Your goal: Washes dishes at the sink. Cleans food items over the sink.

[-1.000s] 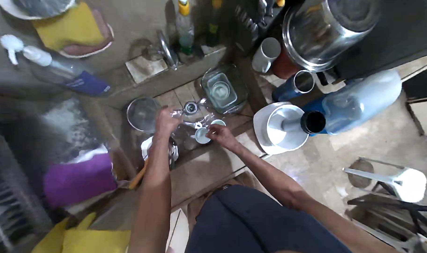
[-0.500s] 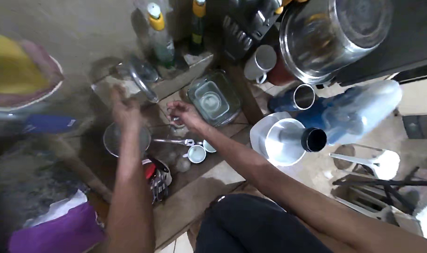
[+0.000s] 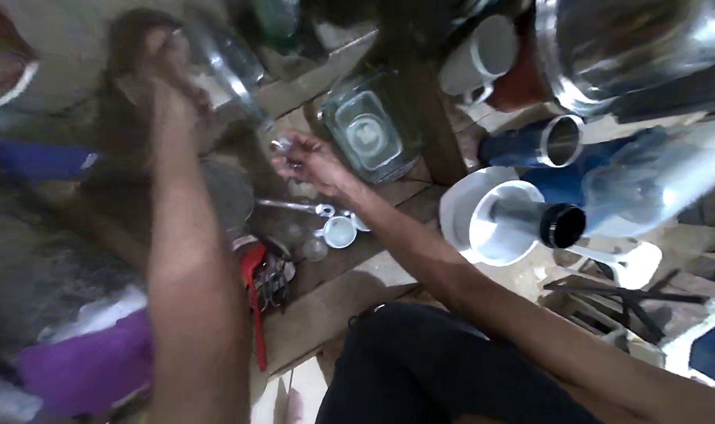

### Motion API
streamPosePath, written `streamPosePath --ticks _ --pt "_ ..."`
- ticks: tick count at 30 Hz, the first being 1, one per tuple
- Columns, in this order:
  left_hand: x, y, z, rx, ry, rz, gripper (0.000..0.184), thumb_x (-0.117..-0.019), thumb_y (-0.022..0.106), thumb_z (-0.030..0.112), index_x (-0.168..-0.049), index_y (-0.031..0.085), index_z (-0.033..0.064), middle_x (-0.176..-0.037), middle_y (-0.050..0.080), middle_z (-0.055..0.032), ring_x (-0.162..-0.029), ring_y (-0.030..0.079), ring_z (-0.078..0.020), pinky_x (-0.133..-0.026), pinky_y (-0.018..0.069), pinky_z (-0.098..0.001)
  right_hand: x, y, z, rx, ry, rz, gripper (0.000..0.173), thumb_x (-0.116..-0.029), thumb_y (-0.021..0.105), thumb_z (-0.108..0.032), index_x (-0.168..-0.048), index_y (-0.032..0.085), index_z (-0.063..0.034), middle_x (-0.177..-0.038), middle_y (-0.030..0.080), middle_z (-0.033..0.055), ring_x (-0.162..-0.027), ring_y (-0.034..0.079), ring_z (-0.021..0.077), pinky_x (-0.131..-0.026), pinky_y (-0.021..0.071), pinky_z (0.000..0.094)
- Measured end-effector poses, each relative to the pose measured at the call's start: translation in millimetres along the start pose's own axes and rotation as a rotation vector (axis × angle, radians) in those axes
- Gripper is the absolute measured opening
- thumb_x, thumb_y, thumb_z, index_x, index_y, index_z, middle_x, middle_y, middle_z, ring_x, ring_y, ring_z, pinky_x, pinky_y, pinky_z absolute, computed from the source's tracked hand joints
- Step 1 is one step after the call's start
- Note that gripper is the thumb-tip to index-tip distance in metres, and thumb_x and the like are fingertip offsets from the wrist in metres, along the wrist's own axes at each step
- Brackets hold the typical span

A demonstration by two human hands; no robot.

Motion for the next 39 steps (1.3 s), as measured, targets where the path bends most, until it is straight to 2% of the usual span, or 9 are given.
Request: streamPosePath --ticks 5,8,10,12,16,21,31,35,39 --pt "24 18 -31 0.240 -0.010 0.331 0.041 -0.1105 0.046 0.035 -0.140 0.054 0.0078 -0.097 0.065 -0.0111 -0.064 0.063 -0.0169 -0.058 0.0588 -0.0334 -11 2 1 0.063 -0.104 -0.049 0.022 -0.1082 0.047 -0.008 -0.122 0.060 0.0010 -0.088 0.064 0.0056 -0.062 0.056 0.0091 -0.053 0.0504 0.0234" --pt "77 81 -67 0.782 -0.192 0.235 0.034 -0.1124 0.037 0.031 -0.113 0.060 0.0072 -0.084 0.063 -0.0027 -0.067 0.061 -0.0110 -0.059 0.0553 -0.0279 -7 6 -10 0.349 -0.175 0.024 0.015 -0.1032 0.061 -0.012 -0.110 0.067 -0.0002 -0.073 0.062 0.0017 -0.050 0.050 0.0065 -0.044 0.0460 0.0227" --pt "102 123 -84 1.088 -0.376 -0.028 0.039 -0.1122 0.029 0.038 -0.112 0.059 0.0127 -0.088 0.064 -0.0012 -0.078 0.063 -0.0112 -0.069 0.0566 -0.0291 4 1 -9 0.765 -0.233 0.159 0.024 -0.0962 0.070 -0.027 -0.105 0.072 -0.0053 -0.088 0.068 0.0035 -0.078 0.063 0.0116 -0.074 0.0557 0.0361" --pt "113 135 -84 1.200 -0.482 -0.080 0.034 -0.1119 0.034 0.029 -0.120 0.059 0.0084 -0.099 0.068 -0.0073 -0.091 0.068 -0.0175 -0.080 0.0601 -0.0357 10 -9 4 0.904 -0.316 0.236 0.026 -0.0948 0.066 -0.029 -0.107 0.069 -0.0067 -0.098 0.068 0.0085 -0.100 0.064 0.0209 -0.102 0.0458 0.0546" --pt "110 108 -131 0.715 -0.520 -0.006 0.035 -0.1095 0.044 0.033 -0.127 0.062 0.0076 -0.107 0.070 -0.0072 -0.086 0.068 -0.0163 -0.075 0.0579 -0.0336 40 -23 35 1.018 -0.332 0.172 0.042 -0.0977 0.060 -0.011 -0.137 0.055 0.0021 -0.124 0.067 0.0170 -0.110 0.068 0.0239 -0.095 0.0582 0.0416" --pt "128 42 -140 0.417 -0.355 0.065 0.036 -0.1091 0.045 0.022 -0.137 0.056 0.0020 -0.133 0.063 -0.0155 -0.108 0.068 -0.0227 -0.090 0.0570 -0.0373 60 5 105 1.540 -0.338 -0.382 0.058 -0.0865 0.079 -0.020 -0.142 0.061 -0.0130 -0.148 0.055 0.0163 -0.138 0.049 0.0385 -0.111 0.0419 0.0595" --pt "163 19 -144 0.036 -0.070 0.093 0.036 -0.1059 0.057 0.024 -0.133 0.063 0.0016 -0.126 0.068 -0.0146 -0.113 0.067 -0.0206 -0.101 0.0542 -0.0412 28 17 101 1.671 -0.069 -0.306 0.028 -0.0952 0.063 -0.007 -0.122 0.071 -0.0077 -0.111 0.072 0.0213 -0.105 0.069 0.0420 -0.089 0.0553 0.0612" --pt "165 25 -138 0.069 -0.021 0.028 0.045 -0.1063 0.056 0.033 -0.139 0.059 0.0032 -0.131 0.067 -0.0140 -0.120 0.065 -0.0204 -0.106 0.0518 -0.0414 13 -4 40 1.416 -0.074 -0.170 0.023 -0.0996 0.060 -0.014 -0.118 0.073 -0.0074 -0.111 0.074 0.0136 -0.104 0.071 0.0303 -0.096 0.0554 0.0548" --pt "157 72 -100 0.143 -0.001 -0.160 0.060 -0.0978 0.071 0.030 -0.149 0.050 0.0065 -0.137 0.063 -0.0167 -0.124 0.063 -0.0223 -0.108 0.0516 -0.0424 8 -26 -24 1.092 0.179 0.052 0.024 -0.1002 0.059 -0.019 -0.117 0.070 -0.0057 -0.104 0.072 0.0114 -0.083 0.071 0.0206 -0.077 0.0615 0.0444"
Point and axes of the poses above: each hand's wrist, its own x-axis away from the middle knuckle, its own y-axis out of the palm, z = x × y, the point moved 5 cm from there along -x, towards the middle knuckle
